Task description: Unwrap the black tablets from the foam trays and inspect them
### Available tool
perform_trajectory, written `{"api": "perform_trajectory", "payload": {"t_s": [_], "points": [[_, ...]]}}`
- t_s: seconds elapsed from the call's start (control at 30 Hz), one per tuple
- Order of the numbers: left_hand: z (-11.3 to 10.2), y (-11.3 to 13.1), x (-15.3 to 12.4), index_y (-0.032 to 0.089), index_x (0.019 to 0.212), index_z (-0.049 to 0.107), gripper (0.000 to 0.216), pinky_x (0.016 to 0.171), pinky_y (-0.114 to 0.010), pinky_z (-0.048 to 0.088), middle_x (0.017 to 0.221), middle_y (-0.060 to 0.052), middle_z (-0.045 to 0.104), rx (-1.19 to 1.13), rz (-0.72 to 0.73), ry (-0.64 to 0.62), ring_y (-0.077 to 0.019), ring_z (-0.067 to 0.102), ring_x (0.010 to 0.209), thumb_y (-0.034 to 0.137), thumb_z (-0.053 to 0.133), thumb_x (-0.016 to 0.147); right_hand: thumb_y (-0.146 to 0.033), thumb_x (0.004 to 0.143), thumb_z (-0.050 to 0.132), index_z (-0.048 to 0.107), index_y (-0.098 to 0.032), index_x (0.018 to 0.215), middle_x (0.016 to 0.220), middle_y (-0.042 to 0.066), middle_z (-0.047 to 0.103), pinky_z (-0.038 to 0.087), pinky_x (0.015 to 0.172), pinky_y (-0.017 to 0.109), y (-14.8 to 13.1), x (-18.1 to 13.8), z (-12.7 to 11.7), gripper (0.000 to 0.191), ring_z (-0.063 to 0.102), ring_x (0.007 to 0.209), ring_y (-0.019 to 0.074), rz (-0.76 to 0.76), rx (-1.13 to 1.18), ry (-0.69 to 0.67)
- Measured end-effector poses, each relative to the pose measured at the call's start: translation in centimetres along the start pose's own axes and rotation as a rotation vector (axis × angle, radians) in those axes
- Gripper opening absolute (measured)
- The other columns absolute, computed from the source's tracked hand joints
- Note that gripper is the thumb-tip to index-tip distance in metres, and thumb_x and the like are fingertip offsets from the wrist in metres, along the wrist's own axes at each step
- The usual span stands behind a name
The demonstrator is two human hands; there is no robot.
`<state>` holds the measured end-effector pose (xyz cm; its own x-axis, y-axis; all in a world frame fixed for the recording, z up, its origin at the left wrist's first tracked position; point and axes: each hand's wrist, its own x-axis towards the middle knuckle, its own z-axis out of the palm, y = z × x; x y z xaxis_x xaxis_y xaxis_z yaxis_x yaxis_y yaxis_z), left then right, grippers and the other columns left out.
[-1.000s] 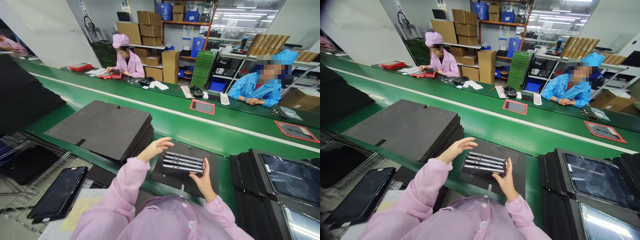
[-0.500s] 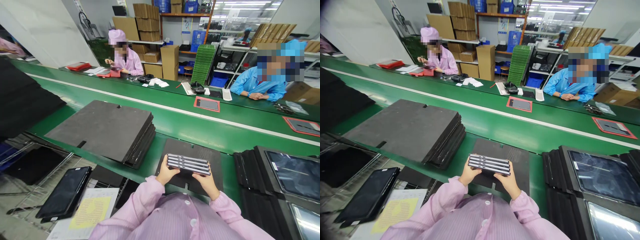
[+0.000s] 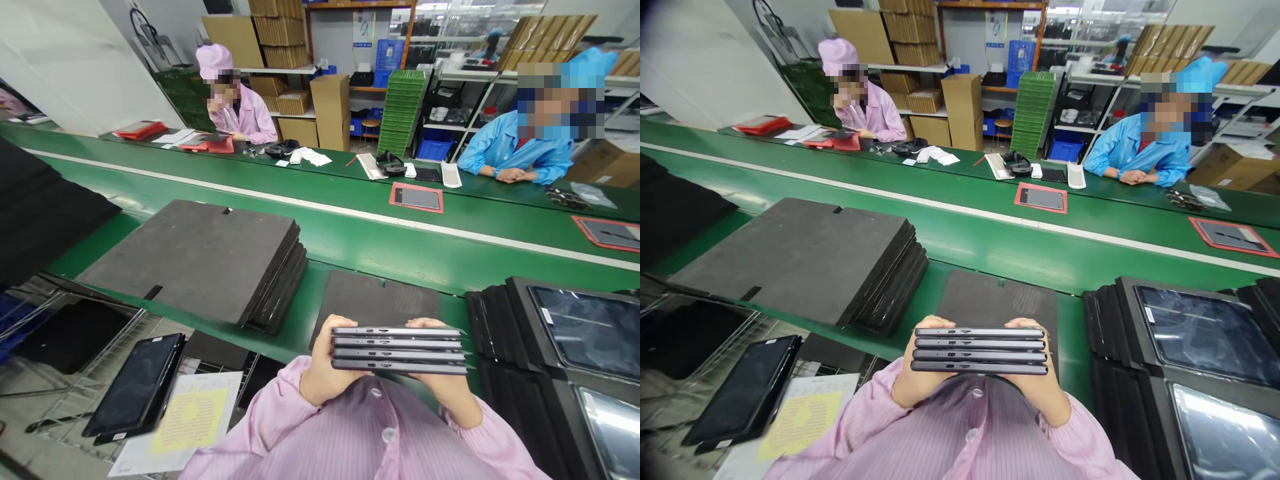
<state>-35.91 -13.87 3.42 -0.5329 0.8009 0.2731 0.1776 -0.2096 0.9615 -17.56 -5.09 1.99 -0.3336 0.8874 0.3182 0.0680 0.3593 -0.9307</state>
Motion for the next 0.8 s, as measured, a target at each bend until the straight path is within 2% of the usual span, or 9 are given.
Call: {"api": "perform_trajectory", "payload": {"t_s": [0.27, 0.43, 0.57, 0.8], "points": [[-0.5, 0.7, -0.5, 0.023, 0.089, 0.061, 0.052, 0.065, -0.032, 0.053, 0.081, -0.004, 0.064, 0.043, 0.048, -0.011, -0.0207, 0.063, 0.072, 0.044, 0.083, 0.047, -0.062, 0.056, 0.076, 0.057, -0.022, 0.100, 0.098, 0.007, 0.060, 0.050, 0.084, 0.041, -0.9, -0.4, -0.3, 0.063, 0.059, 0.092, 0.0263, 0.097, 0.009, -0.035], [-0.4, 1.1, -0.7, 0.023, 0.095, 0.058, 0.050, 0.058, -0.028, 0.054, 0.082, -0.002, 0.062, 0.070, 0.128, -0.022, -0.0171, 0.063, 0.067, 0.049, 0.078, 0.057, -0.054, 0.054, 0.081, 0.056, -0.023, 0.105, 0.098, 0.007, 0.059, 0.053, 0.077, 0.038, -1.2, -0.4, -0.5, 0.064, 0.060, 0.088, 0.0249, 0.128, 0.073, -0.100], [-0.2, 1.7, -0.6, 0.021, 0.094, 0.056, 0.046, 0.055, -0.027, 0.053, 0.079, -0.001, 0.061, 0.028, 0.133, -0.044, -0.0153, 0.061, 0.063, 0.052, 0.072, 0.064, -0.047, 0.058, 0.082, 0.055, -0.026, 0.111, 0.102, 0.005, 0.059, 0.054, 0.076, 0.035, -1.5, -0.7, -0.5, 0.063, 0.061, 0.087, 0.0222, 0.161, 0.176, -0.115], [-0.2, 1.7, -0.8, 0.024, 0.101, 0.055, 0.047, 0.056, -0.026, 0.052, 0.084, -0.001, 0.058, -0.007, 0.164, -0.059, -0.0142, 0.061, 0.066, 0.049, 0.073, 0.066, -0.047, 0.061, 0.081, 0.054, -0.028, 0.112, 0.102, 0.005, 0.058, 0.054, 0.076, 0.036, -1.6, -0.6, -0.8, 0.061, 0.060, 0.089, 0.0227, 0.095, 0.148, -0.148]]}}
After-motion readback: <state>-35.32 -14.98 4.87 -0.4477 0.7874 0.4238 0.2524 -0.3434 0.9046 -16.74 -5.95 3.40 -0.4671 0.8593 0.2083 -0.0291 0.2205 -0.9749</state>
